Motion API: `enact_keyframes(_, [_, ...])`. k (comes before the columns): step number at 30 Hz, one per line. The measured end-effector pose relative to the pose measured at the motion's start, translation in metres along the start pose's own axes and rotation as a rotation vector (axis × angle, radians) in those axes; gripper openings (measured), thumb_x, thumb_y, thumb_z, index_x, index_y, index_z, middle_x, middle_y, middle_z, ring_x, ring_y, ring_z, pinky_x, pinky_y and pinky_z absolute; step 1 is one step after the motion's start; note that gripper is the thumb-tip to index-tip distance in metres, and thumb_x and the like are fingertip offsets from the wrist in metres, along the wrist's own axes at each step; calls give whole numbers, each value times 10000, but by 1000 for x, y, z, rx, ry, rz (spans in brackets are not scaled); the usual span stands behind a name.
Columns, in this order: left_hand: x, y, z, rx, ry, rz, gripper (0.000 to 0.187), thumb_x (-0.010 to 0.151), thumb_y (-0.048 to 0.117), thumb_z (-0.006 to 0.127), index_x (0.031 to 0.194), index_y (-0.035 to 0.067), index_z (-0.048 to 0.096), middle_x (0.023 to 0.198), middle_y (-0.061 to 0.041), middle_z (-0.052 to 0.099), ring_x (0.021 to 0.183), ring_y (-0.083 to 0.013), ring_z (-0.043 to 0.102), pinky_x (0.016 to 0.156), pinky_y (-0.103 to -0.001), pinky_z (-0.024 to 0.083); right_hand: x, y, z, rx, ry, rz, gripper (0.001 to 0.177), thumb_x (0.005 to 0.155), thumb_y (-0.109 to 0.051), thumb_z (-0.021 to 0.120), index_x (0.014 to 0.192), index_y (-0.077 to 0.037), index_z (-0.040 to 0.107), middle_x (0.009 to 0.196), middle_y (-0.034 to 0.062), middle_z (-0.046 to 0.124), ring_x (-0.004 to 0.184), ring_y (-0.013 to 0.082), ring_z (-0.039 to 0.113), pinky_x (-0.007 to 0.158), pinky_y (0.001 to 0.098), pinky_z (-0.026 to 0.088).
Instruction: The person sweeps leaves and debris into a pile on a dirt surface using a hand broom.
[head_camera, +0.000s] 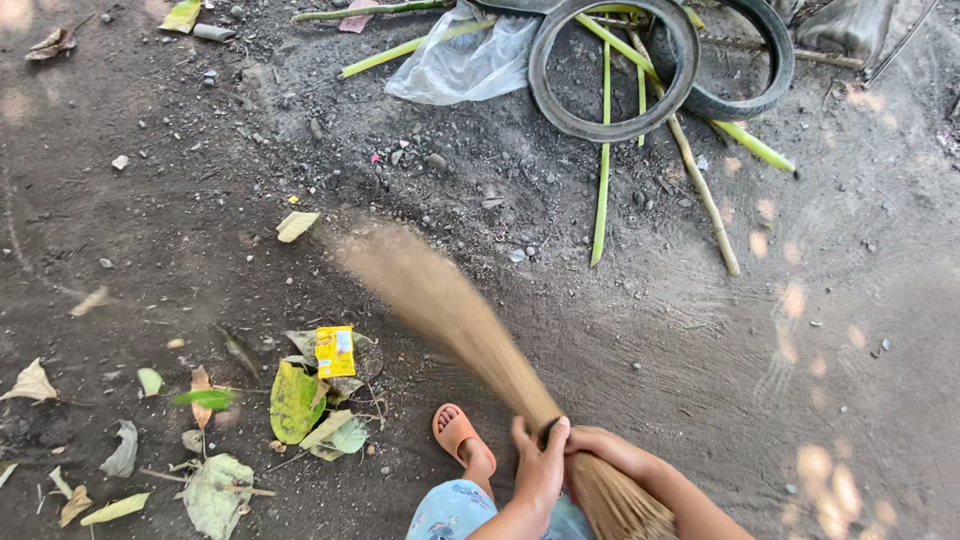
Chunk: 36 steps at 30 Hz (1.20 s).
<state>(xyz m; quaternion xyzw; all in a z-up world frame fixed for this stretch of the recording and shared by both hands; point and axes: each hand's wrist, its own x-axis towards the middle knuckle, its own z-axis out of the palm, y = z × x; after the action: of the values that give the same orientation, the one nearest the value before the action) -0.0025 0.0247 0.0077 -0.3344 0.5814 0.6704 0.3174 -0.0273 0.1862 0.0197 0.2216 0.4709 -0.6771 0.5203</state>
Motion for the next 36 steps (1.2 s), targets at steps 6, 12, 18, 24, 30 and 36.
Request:
enact_keyframes(6, [53,28,1,277,50,-142,661,906,511,635,1439,140,509,1242,-44,653,1134,-151,622,986,-315,479,-73,-29,-47,626,526,128,482,847,-386,657,1037,56,651,838,212,707,723,337,704,660,464,600])
enact_keyframes(12, [132,40,-4,-133,106,-49,533,888,419,655,1302,86,626,910,-52,644,736,-142,617,628,-335,516,20,-68,-179,533,616,57,600,856,-582,534,1099,-64,715,996,187,743,837,355,697,719,530,565])
enact_keyframes(18, [157,84,-1,-393,192,-302,554,926,560,636,1285,141,583,900,-61,527,699,-192,550,599,-376,462,176,-87,-103,308,216,22,320,919,-331,756,1033,-46,663,943,148,694,808,288,694,745,448,602])
enact_keyframes(24, [101,172,56,-339,-27,-227,813,816,691,698,1332,64,689,1138,-106,757,896,-183,743,724,-320,599,108,-152,-96,231,-106,263,447,932,-443,599,1060,-24,688,908,167,728,702,286,716,685,428,625])
enact_keyframes(30, [101,199,111,-83,-114,-372,872,725,624,803,1195,353,121,1192,-83,690,999,-197,733,841,-415,618,50,-153,-159,424,388,170,454,949,-429,580,1112,-17,680,951,171,735,745,279,725,712,417,626])
enact_keyframes(36, [266,143,138,-179,-653,-328,693,838,545,826,1252,50,573,1118,-129,738,910,-207,737,836,-351,608,143,-171,-145,520,532,95,464,966,-416,561,1163,-11,672,994,174,741,789,271,733,739,406,627])
